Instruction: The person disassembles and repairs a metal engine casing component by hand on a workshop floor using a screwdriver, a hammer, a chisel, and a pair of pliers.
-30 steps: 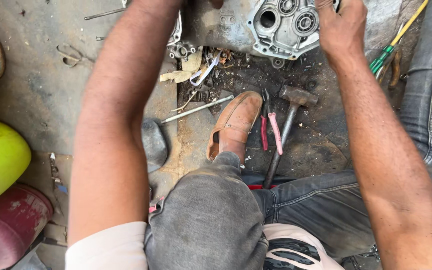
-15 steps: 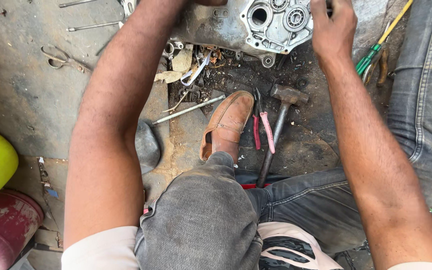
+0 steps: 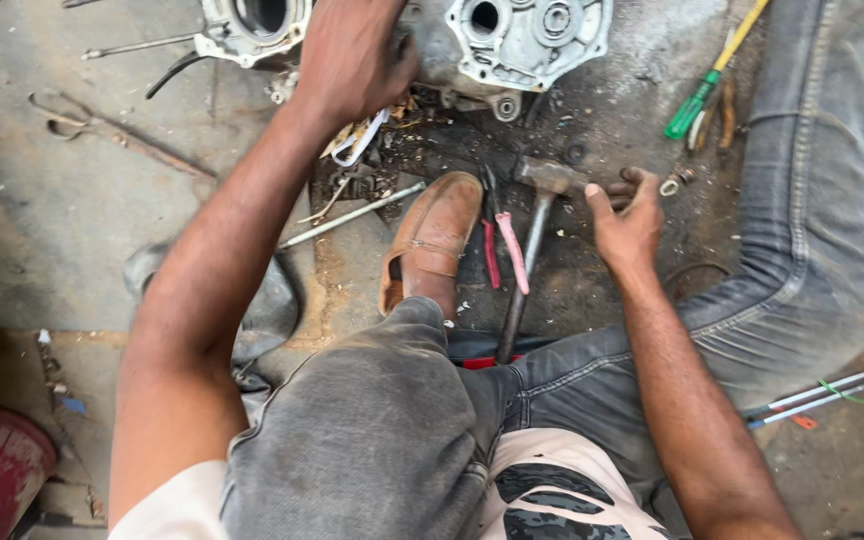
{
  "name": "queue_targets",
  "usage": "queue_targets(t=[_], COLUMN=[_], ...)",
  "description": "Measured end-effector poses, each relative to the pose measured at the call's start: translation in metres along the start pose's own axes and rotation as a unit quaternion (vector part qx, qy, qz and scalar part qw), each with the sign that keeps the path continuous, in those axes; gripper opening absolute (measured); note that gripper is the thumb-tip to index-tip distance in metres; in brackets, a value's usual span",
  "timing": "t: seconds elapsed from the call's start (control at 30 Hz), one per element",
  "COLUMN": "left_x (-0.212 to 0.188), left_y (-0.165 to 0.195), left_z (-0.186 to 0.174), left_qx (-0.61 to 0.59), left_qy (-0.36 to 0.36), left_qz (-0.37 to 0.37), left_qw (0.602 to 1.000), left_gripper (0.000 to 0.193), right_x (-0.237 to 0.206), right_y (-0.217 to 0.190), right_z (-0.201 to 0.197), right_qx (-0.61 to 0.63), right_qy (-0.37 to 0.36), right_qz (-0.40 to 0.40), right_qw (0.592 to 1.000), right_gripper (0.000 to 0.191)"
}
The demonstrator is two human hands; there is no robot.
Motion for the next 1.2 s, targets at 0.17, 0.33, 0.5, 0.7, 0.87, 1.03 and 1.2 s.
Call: queue_targets(t=[0.17,0.33,0.5,0.7,0.87,1.03,1.2], left_x=[-0.04,-0.061,-0.07,-0.079,-0.078,-0.068,-0.043], left_y=[0.021,0.013,0.006,-0.005,-0.017,-0.027,-0.037], left_z=[0.0,0.005,0.019,0.031,0.036,0.039,0.04], left_qx=[-0.064,-0.056,-0.056,-0.039,-0.028,-0.018,0.019], left_qy=[0.07,0.087,0.074,0.069,0.069,0.082,0.059], left_qz=[-0.026,-0.02,-0.037,-0.032,-0.05,-0.032,-0.032], left_qw=[0.995,0.994,0.995,0.996,0.996,0.996,0.998], left_gripper=[0.061,0.064,0.061,0.066,0.069,0.067,0.064], right_x=[0.02,0.044,0.076,0.122,0.105,-0.002,-0.081], right_y=[0.004,-0.014,-0.028,-0.039,-0.042,-0.044,-0.079], right_z=[-0.006,0.001,-0.026,-0.039,-0.029,-0.023,-0.053], right_qx=[-0.064,-0.118,-0.176,-0.285,-0.153,0.094,-0.05], right_qy=[0.006,-0.032,0.215,0.108,0.049,-0.002,0.039], right_qz=[0.014,-0.051,-0.018,0.097,0.064,0.033,-0.219], right_qw=[0.998,0.991,0.96,0.947,0.985,0.995,0.974], right_gripper=[0.044,0.038,0.045,0.051,0.036,0.027,0.043])
Point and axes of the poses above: each hand's wrist, its own x-axis towards the middle knuckle, its own z-axis out of the palm, y = z × x, the point moved 2 cm from there along x, towards the middle knuckle, and after that the axes turned 10 degrees about -x, right-handed, at the moved point
